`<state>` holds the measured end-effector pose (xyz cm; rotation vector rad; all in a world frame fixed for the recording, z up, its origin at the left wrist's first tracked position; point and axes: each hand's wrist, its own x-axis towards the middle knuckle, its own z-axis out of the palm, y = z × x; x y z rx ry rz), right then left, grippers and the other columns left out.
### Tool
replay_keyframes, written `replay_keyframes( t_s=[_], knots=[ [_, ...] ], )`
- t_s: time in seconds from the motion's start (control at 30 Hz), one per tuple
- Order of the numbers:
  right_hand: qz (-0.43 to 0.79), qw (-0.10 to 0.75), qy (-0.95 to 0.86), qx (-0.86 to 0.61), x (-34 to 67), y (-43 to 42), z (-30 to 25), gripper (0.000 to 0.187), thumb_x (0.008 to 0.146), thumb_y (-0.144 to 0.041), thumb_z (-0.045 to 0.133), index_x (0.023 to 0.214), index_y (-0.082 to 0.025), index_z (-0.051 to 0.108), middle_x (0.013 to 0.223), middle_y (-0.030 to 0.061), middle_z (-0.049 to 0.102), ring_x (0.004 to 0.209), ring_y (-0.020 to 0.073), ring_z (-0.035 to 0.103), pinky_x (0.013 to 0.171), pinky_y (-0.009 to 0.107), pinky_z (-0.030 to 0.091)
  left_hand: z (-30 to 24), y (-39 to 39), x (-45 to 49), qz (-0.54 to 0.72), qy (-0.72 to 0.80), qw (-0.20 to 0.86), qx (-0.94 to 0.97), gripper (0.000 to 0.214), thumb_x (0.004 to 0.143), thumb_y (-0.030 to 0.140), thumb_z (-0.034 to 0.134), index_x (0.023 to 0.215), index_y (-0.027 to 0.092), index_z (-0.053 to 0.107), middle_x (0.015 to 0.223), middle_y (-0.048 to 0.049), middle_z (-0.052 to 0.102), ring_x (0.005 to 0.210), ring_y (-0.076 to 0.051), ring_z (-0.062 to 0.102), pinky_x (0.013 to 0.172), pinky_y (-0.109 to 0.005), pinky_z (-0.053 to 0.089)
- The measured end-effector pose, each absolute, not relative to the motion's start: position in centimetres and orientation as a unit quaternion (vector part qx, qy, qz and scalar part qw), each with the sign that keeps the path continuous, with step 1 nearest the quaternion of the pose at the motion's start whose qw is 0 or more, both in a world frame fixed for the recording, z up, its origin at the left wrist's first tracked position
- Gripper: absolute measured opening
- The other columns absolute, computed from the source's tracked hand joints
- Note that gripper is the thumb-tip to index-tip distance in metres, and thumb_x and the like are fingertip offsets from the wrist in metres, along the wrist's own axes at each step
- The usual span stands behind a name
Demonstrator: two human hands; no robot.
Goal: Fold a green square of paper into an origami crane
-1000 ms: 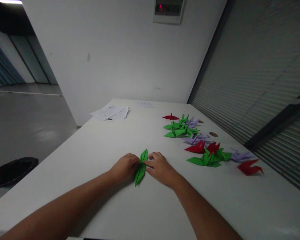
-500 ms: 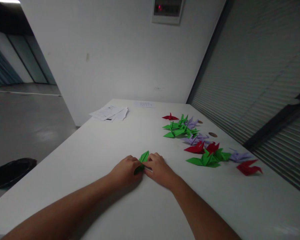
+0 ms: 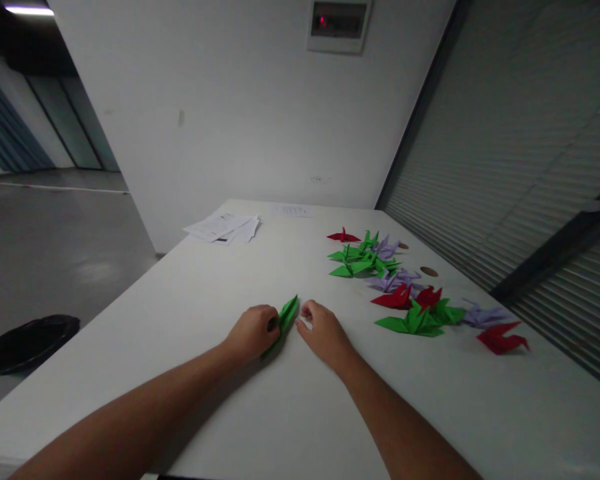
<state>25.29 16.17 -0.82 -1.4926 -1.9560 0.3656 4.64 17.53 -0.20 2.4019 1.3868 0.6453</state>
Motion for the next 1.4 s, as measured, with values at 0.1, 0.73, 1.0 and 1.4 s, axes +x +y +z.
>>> replay_keyframes(
  t_s=[0.1, 0.73, 1.0, 1.4],
  knots=[
    [0.192, 0.339, -0.696, -0.603, 24.6, 16.3, -0.9, 0.013, 0.083, -0.025, 0.070, 0.078, -0.022, 0.058, 0.076, 0.0026, 0.066, 0.071, 0.0200, 0.061, 0.068, 0.031, 0.045, -0.4, 17.8, 4.5, 0.288, 0.495, 0.201, 0.795, 0.014, 0.079, 0.012, 0.062, 0.085, 0.018, 0.074, 0.080, -0.0050, 0.074, 0.073, -0.019, 0.067, 0.069, -0.028, 0.047],
    [0.253, 0.514, -0.682, -0.455, 22.3, 15.6, -0.5, 0.009, 0.085, -0.029, 0.066, 0.083, -0.021, 0.066, 0.085, 0.0048, 0.065, 0.081, 0.0207, 0.064, 0.070, 0.031, 0.057, -0.3, 17.7, 4.8, 0.487, 0.348, 0.499, 0.627, 0.024, 0.076, 0.033, 0.084, 0.085, 0.016, 0.069, 0.086, -0.0053, 0.073, 0.085, -0.022, 0.072, 0.078, -0.033, 0.059],
    [0.306, 0.534, -0.636, -0.466, 22.0, 15.6, -0.7, 0.011, 0.082, -0.030, 0.068, 0.084, -0.022, 0.060, 0.082, 0.0027, 0.068, 0.076, 0.0204, 0.069, 0.073, 0.034, 0.060, 0.2, 17.3, 4.7, 0.503, 0.342, 0.529, 0.591, 0.031, 0.072, 0.036, 0.089, 0.085, 0.017, 0.067, 0.084, -0.0044, 0.073, 0.081, -0.020, 0.071, 0.077, -0.034, 0.057],
    [0.391, 0.522, -0.606, -0.456, 22.2, 15.7, -0.6, 0.019, 0.084, -0.039, 0.068, 0.084, -0.020, 0.067, 0.082, 0.0039, 0.069, 0.075, 0.0200, 0.066, 0.067, 0.030, 0.054, 0.4, 17.3, 5.1, 0.507, 0.353, 0.541, 0.570, 0.032, 0.071, 0.038, 0.090, 0.082, 0.016, 0.068, 0.080, -0.0024, 0.071, 0.075, -0.018, 0.067, 0.074, -0.032, 0.055]
  ],
)
